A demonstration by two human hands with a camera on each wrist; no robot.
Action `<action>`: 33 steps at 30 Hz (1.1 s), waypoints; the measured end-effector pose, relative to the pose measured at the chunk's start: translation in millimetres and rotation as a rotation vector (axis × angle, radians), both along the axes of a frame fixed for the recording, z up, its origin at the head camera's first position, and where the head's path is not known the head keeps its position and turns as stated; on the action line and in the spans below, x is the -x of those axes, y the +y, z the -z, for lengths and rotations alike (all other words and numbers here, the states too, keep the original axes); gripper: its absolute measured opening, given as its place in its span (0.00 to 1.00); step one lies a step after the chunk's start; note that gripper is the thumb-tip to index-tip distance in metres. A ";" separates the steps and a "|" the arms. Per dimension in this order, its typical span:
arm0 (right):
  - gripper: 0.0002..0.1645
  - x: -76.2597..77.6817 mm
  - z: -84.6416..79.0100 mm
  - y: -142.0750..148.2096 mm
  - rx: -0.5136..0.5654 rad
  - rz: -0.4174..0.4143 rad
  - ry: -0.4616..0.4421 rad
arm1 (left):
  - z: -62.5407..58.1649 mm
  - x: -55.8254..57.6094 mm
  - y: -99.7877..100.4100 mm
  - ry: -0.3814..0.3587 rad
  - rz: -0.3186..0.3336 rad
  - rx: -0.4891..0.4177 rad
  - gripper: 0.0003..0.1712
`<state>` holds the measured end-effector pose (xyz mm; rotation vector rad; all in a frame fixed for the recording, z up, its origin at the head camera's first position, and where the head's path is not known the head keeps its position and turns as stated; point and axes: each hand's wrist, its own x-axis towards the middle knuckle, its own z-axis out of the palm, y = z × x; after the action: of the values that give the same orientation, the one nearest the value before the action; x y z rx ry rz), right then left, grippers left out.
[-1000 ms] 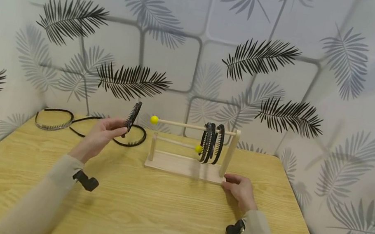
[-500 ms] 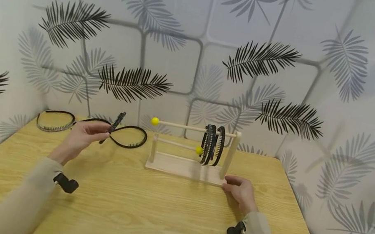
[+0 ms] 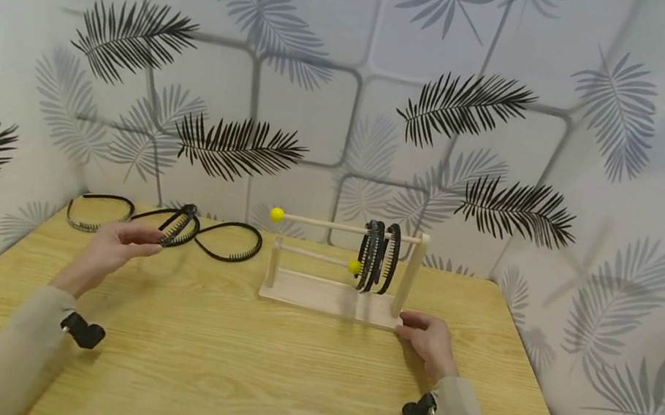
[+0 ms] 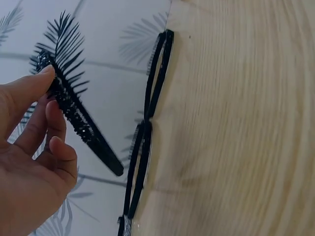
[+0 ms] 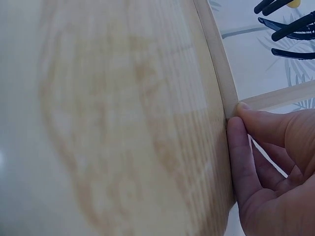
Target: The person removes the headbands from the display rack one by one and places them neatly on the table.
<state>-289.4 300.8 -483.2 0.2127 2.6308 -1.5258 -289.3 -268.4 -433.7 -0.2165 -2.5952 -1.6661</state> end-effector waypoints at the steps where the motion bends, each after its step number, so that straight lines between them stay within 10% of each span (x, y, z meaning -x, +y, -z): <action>1: 0.27 0.1 -0.3 0.1 -0.001 -0.001 0.000 | 0.9 -1.4 -3.6 -0.002 -0.002 0.006 0.26; 33: 0.27 0.3 -0.7 0.5 0.015 -0.004 -0.009 | 23.0 -27.1 -113.0 -0.188 0.014 0.110 0.34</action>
<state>-289.6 301.3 -482.5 0.2131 2.6106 -1.5388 -262.2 -381.5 -456.7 -0.0861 -2.8319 -1.6230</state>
